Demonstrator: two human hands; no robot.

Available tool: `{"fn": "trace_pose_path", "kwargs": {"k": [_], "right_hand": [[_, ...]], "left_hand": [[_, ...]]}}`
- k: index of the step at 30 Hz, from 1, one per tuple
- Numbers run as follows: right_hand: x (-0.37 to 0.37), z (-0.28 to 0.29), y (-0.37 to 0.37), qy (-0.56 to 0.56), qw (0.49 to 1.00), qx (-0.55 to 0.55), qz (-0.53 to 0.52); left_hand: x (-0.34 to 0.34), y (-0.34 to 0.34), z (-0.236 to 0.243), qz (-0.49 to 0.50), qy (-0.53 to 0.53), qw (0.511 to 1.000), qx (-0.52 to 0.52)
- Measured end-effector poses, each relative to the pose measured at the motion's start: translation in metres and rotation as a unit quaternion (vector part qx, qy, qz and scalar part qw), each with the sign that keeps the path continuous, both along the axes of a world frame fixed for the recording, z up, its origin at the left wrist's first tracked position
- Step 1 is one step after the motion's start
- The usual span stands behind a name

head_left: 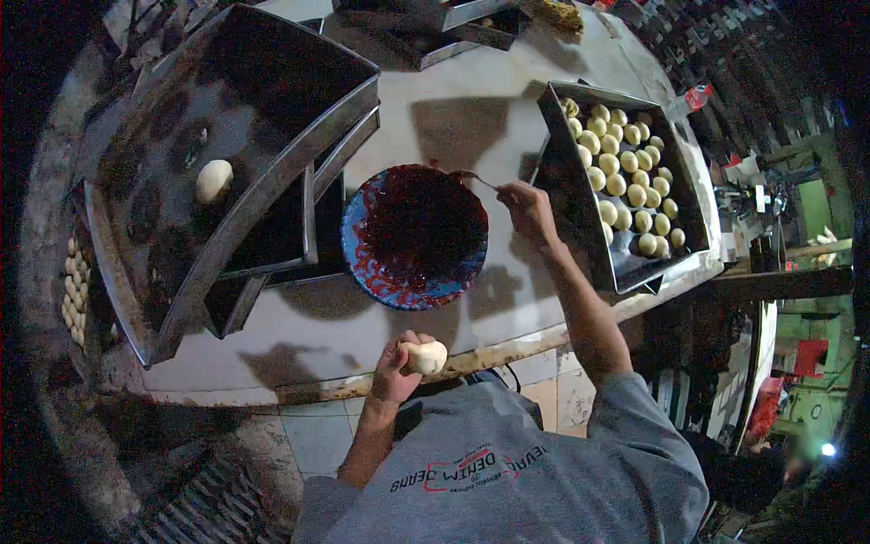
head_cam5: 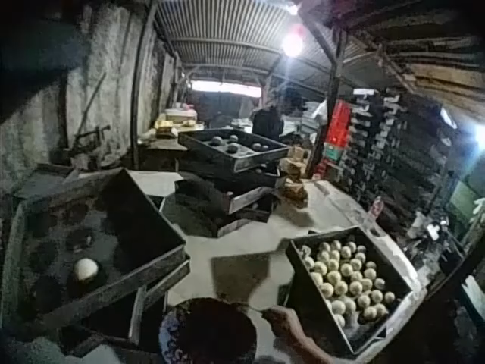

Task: Fill small dough balls with sweet filling and arrange them neatly in baking trays.

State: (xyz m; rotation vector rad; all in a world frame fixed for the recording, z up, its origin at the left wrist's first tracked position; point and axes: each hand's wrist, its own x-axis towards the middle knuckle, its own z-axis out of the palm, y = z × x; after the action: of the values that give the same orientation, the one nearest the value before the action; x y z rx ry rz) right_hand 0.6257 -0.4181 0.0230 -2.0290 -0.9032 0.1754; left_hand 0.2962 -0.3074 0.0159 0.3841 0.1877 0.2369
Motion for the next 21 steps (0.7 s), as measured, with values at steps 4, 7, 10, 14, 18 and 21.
{"fn": "trace_pose_path", "kwargs": {"k": [4, 7, 10, 14, 18, 21], "right_hand": [[-0.032, 0.009, -0.027, 0.006, 0.999, 0.044, -0.011], [-0.056, 0.012, -0.040, 0.002, 0.999, 0.020, -0.050], [-0.074, -0.005, -0.053, 0.037, 0.994, 0.042, -0.097], [-0.107, -0.010, -0.056, 0.071, 0.983, 0.087, -0.148], [-0.147, -0.005, -0.056, 0.021, 0.974, 0.062, -0.219], [-0.179, -0.014, -0.060, 0.037, 0.961, 0.039, -0.270]], "left_hand": [[0.015, -0.002, 0.007, -0.035, 0.004, 0.999, -0.005], [0.019, -0.003, 0.006, -0.051, 0.008, 0.999, 0.001], [0.020, 0.000, 0.006, -0.081, 0.004, 0.997, -0.007], [0.012, -0.004, -0.003, -0.059, 0.002, 0.998, -0.006], [0.006, -0.003, -0.004, -0.060, 0.036, 0.997, -0.019], [0.000, -0.001, 0.002, -0.057, 0.034, 0.998, 0.001]]}}
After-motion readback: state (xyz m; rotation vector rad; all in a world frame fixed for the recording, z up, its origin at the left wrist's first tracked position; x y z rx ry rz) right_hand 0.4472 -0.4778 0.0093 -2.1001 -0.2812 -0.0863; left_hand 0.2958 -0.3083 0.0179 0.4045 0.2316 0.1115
